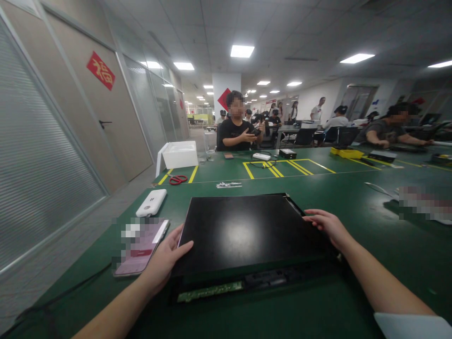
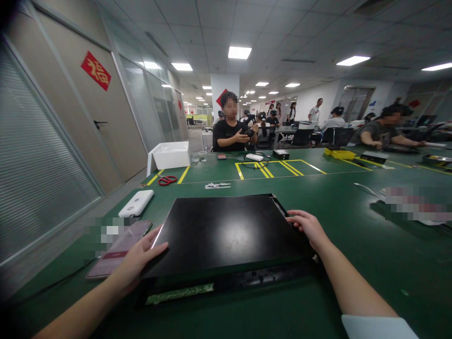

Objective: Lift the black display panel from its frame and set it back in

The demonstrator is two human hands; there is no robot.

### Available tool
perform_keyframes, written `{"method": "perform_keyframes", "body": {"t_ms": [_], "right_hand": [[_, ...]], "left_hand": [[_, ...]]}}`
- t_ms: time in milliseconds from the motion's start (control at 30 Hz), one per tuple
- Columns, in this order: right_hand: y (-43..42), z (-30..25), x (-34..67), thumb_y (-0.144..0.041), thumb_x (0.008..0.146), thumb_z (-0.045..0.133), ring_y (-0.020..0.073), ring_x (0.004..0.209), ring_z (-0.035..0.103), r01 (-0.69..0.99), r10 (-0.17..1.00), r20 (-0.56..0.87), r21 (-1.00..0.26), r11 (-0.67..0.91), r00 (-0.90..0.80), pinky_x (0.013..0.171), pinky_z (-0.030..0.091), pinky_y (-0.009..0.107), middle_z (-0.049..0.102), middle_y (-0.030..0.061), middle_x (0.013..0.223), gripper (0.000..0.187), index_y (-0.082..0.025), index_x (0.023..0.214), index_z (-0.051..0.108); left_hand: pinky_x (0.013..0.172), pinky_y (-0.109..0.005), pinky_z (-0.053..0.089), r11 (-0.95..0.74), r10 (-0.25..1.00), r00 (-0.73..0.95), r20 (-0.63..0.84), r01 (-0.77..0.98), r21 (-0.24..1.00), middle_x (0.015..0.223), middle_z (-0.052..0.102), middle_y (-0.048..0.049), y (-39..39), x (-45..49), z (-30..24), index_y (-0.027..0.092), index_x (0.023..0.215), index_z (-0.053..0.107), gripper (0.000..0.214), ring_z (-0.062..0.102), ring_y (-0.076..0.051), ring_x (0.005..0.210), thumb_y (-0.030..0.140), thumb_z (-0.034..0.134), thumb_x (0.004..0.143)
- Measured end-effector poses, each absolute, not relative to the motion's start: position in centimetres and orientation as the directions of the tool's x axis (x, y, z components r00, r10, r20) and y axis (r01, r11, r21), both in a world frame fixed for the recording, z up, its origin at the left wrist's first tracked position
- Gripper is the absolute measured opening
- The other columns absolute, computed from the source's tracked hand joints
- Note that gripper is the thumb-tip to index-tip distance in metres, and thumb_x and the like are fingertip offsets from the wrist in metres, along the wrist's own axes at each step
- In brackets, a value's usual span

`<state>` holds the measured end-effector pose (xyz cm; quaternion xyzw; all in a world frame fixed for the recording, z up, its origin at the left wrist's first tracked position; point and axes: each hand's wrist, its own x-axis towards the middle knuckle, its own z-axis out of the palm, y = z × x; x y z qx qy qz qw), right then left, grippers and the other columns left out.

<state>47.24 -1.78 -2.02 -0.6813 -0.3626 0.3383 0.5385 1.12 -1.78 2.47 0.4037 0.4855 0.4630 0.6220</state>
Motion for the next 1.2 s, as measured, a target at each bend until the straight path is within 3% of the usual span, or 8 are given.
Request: {"method": "perform_keyframes", "body": {"t_ms": [267, 600, 800, 1200], "right_hand": [[-1.9, -2.0, 47.2, -0.028, 0.056, 0.072, 0.0131, 0.062, 0.05, 0.149, 0.863, -0.06, -0.977, -0.155, 0.502, 0.051, 0.033, 0.025, 0.071, 0.0059, 0.075, 0.036, -0.016, 0.09, 0.075], [-1.7, -2.3, 47.5, -0.029, 0.056, 0.075, 0.013, 0.063, 0.05, 0.163, 0.863, -0.055, -0.974, -0.156, 0.502, 0.052, 0.033, 0.025, 0.071, 0.0053, 0.075, 0.033, -0.017, 0.087, 0.076], [-1.5, -2.6, 47.7, -0.027, 0.056, 0.075, 0.0127, 0.064, 0.051, 0.163, 0.86, -0.057, -0.974, -0.16, 0.507, 0.053, 0.034, 0.025, 0.071, 0.0047, 0.074, 0.032, -0.017, 0.087, 0.076], [-1.7, -2.7, 47.9, -0.024, 0.061, 0.066, 0.0132, 0.056, 0.055, 0.101, 0.837, -0.077, -0.983, -0.155, 0.542, 0.052, 0.04, 0.026, 0.075, 0.0105, 0.078, 0.028, -0.016, 0.087, 0.07]], "left_hand": [[0.096, -0.043, 0.052, 0.279, 0.958, 0.129, -0.255, -0.224, 0.934, 0.124, 0.07, -0.0152, -1.8, 1.2, 2.6, 0.019, 0.14, 0.047, 0.094, 0.067, -0.033, 0.11, 0.027, 0.089, 0.057], [0.105, -0.041, 0.047, 0.177, 0.978, 0.134, -0.157, -0.157, 0.972, 0.138, 0.06, -0.0131, -1.4, 0.6, 1.2, 0.021, 0.13, 0.053, 0.08, 0.053, -0.034, 0.128, 0.032, 0.088, 0.059], [0.104, -0.041, 0.048, 0.179, 0.979, 0.129, -0.16, -0.154, 0.972, 0.138, 0.06, -0.0137, -1.5, 0.6, 1.4, 0.021, 0.131, 0.052, 0.081, 0.053, -0.034, 0.128, 0.032, 0.087, 0.059], [0.104, -0.042, 0.047, 0.187, 0.974, 0.149, -0.169, -0.117, 0.975, 0.139, 0.059, -0.0156, -1.5, 0.5, 1.4, 0.021, 0.125, 0.052, 0.076, 0.053, -0.034, 0.128, 0.03, 0.088, 0.059]]}}
